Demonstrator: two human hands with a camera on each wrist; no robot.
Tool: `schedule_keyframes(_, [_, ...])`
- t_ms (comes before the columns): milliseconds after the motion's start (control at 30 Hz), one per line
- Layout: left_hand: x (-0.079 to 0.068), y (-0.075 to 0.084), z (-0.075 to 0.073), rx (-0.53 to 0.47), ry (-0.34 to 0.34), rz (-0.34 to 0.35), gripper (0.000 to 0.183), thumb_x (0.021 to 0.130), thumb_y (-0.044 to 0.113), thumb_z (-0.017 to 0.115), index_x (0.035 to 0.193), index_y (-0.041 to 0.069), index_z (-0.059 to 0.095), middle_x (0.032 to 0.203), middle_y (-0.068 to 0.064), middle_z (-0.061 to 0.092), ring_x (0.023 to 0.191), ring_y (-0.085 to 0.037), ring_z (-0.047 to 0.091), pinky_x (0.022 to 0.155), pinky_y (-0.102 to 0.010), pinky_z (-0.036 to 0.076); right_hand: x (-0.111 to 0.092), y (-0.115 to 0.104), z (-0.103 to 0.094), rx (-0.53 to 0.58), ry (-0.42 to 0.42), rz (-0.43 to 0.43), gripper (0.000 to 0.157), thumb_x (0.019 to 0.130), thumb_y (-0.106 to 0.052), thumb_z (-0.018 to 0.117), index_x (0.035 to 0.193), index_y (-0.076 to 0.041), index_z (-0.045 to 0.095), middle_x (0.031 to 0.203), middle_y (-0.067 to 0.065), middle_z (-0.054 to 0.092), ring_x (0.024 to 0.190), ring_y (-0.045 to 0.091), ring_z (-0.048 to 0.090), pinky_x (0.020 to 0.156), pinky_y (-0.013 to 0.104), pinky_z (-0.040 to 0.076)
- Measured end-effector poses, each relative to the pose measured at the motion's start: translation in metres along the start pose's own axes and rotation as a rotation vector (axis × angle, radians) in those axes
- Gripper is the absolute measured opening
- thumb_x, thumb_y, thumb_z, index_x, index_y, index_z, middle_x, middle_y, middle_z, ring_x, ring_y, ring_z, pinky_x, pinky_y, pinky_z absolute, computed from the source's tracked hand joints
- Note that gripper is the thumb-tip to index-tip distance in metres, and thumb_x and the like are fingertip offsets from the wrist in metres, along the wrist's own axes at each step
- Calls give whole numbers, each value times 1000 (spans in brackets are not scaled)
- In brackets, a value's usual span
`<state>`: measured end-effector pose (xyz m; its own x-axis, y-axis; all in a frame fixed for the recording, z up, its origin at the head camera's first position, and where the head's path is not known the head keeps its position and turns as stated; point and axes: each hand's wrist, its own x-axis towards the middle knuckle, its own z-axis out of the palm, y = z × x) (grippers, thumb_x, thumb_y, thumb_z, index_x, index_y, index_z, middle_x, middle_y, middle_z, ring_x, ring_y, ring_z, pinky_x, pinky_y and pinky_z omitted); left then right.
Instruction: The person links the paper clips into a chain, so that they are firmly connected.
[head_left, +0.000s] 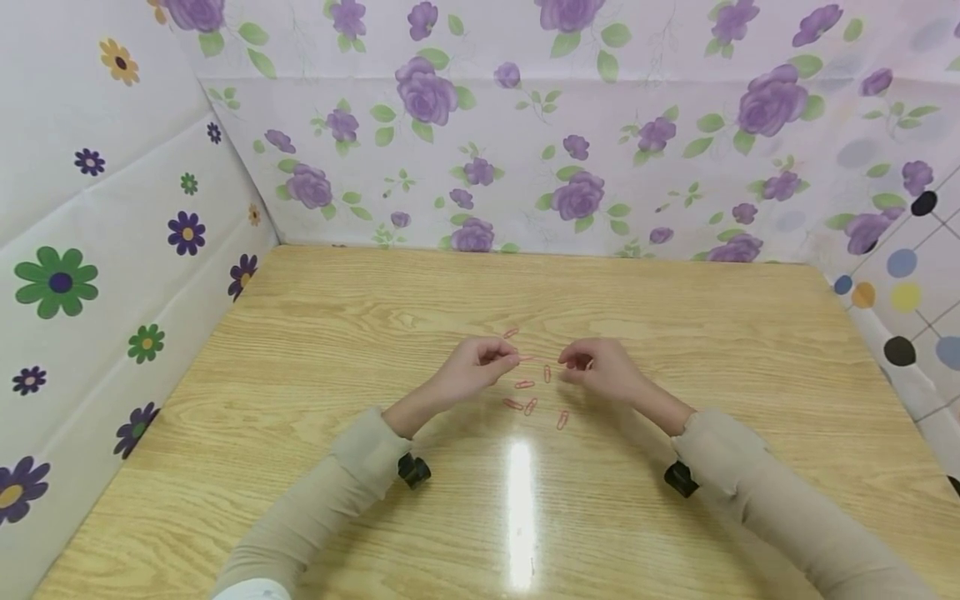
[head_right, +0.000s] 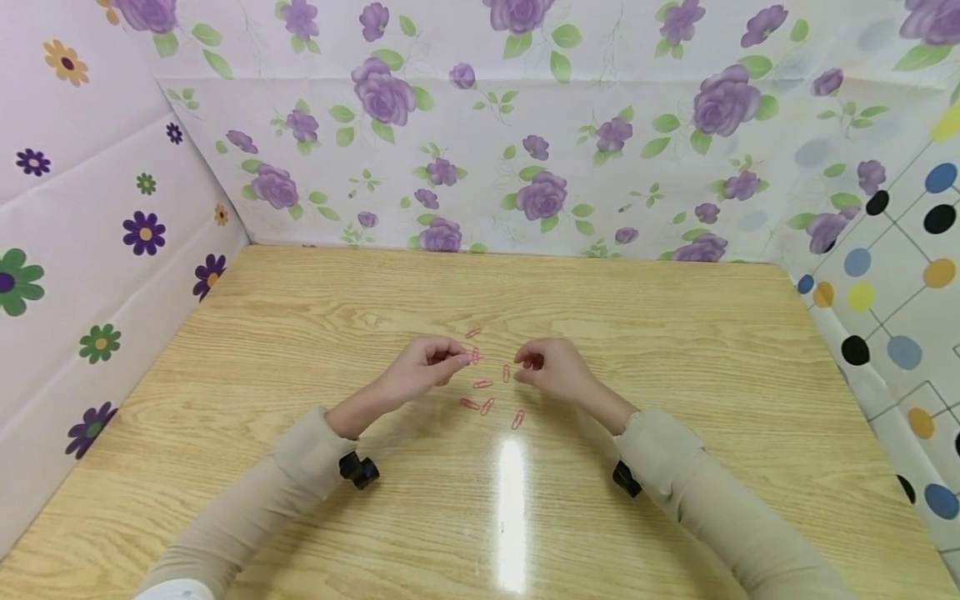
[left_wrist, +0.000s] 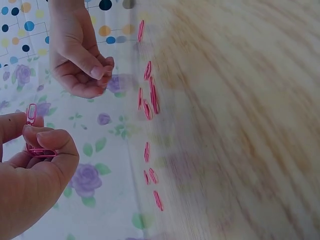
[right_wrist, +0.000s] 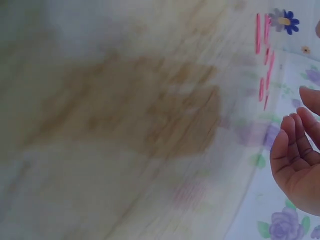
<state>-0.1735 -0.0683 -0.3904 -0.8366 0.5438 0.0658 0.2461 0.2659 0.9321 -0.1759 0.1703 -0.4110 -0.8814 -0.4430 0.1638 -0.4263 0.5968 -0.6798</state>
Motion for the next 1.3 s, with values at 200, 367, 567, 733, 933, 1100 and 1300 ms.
schedule_keyframes(200, [0, 0, -1, 1, -4, -17, 18, 92, 13, 53, 94, -1, 64, 73, -14, 55, 56, -9, 42, 49, -20, 35, 10, 10, 4, -19, -24, -37, 18, 76, -10, 74, 89, 1, 68, 72, 1, 61, 65, 13, 53, 59, 27, 44])
schedule_keyframes(367, [0, 1, -1, 3, -2, -25, 17, 92, 13, 54, 93, -1, 64, 70, -1, 54, 56, -10, 42, 49, -20, 35, 18, 16, 5, -62, -82, -37, 26, 74, -17, 76, 93, -1, 68, 74, 3, 60, 63, 12, 49, 58, 28, 42])
schedule_keyframes(567, [0, 1, -1, -14, -7, -24, 17, 92, 12, 54, 93, -2, 64, 73, -13, 55, 55, -9, 40, 49, -20, 34, 25, 23, 9, -86, -163, -15, 34, 73, -24, 77, 98, -3, 68, 81, 4, 60, 69, 15, 49, 63, 29, 41])
schedule_keyframes(733, [1, 0, -1, -20, 0, -25, 16, 91, 10, 55, 91, -3, 63, 74, -10, 55, 55, -8, 40, 49, -19, 35, 27, 23, 12, -100, -162, 15, 28, 73, -23, 77, 93, -6, 68, 82, 3, 59, 73, 17, 49, 66, 31, 41])
schedule_keyframes(933, [0, 1, -1, -19, -8, -27, 16, 91, 9, 55, 92, -5, 62, 73, -9, 54, 56, -8, 41, 50, -20, 35, 30, 18, 14, -65, -189, 55, 13, 75, -16, 75, 85, -9, 68, 83, 1, 61, 78, 18, 51, 72, 35, 43])
schedule_keyframes(1100, [0, 2, -2, -9, -4, -29, 15, 91, 10, 56, 92, -3, 63, 72, -1, 54, 56, -8, 41, 51, -20, 35, 32, 16, 16, -44, -213, 91, 10, 76, -12, 73, 83, -9, 66, 84, 1, 61, 81, 18, 52, 75, 36, 43])
schedule_keyframes(1300, [0, 0, -3, -29, 4, -31, 17, 90, 10, 57, 94, -5, 63, 73, 0, 54, 56, -8, 40, 50, -20, 35, 32, 14, 19, -14, -209, 92, 12, 75, -7, 72, 82, -5, 62, 79, 2, 59, 75, 16, 51, 70, 31, 43])
